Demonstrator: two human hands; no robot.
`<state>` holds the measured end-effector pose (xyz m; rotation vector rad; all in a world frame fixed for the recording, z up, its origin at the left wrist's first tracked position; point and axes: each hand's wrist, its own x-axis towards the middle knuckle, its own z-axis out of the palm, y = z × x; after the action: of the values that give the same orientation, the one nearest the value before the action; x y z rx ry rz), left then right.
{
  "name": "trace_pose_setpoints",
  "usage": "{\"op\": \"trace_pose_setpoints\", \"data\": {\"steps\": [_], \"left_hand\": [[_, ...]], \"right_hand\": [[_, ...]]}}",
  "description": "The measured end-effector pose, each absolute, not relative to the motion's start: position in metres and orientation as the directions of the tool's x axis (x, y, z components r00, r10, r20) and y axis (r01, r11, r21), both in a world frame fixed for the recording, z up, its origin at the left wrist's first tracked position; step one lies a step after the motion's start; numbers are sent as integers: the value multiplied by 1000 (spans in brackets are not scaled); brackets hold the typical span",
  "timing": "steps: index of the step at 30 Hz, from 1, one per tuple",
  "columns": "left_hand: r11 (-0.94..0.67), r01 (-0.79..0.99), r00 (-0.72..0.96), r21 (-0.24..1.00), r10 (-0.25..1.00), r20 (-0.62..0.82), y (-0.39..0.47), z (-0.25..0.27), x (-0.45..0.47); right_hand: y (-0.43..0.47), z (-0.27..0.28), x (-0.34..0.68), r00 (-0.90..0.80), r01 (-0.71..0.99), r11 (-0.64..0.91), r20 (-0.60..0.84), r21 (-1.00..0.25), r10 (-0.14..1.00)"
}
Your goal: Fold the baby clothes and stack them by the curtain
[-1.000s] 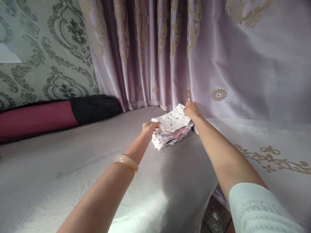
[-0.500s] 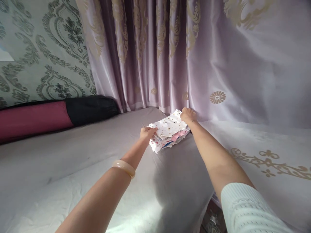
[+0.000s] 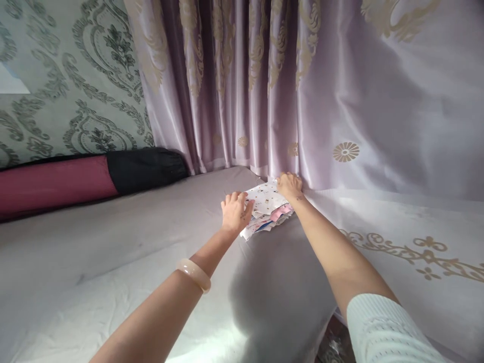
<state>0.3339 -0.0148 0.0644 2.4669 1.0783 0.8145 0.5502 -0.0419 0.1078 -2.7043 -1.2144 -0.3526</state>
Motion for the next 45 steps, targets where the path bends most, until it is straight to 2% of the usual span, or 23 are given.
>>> {"op": "trace_pose_setpoints", "data": {"steps": [3,6,9,14,22,25,32,39,45], "left_hand": [[-766,512,696,388,635,335,-20,61,337],[-784,515,752,347,607,256,-20,48,339],[-796,508,764,328,593,255,-19,35,338],[-796,525,763,302,597,248,-21,31,337],[-757,555,757,345,632,168,-18,26,291],[-704,640,709,308,696,115,-11,6,246],[-577,807,573,128,817,65,17,-24,122],[-316,945,313,82,949,48,26,-13,15],[-78,992,67,94,991,116,29,-10,-29]], "right_hand": [[-40,96,546,568,819,-573,210,-45,796],[-41,81,548,581,814,-574,150,-89,800],[-43,69,550,614,789,-601,134,-124,778],[-43,59,549,626,780,-615,174,-116,760],[-42,65,546,618,785,-595,161,-173,769],[-41,70,529,588,807,-559,177,-191,789],[-37,66,473,471,878,-439,183,-189,863],[-36,44,481,443,897,-425,246,-126,862],[-19,26,506,424,905,-406,282,-124,861]]}}
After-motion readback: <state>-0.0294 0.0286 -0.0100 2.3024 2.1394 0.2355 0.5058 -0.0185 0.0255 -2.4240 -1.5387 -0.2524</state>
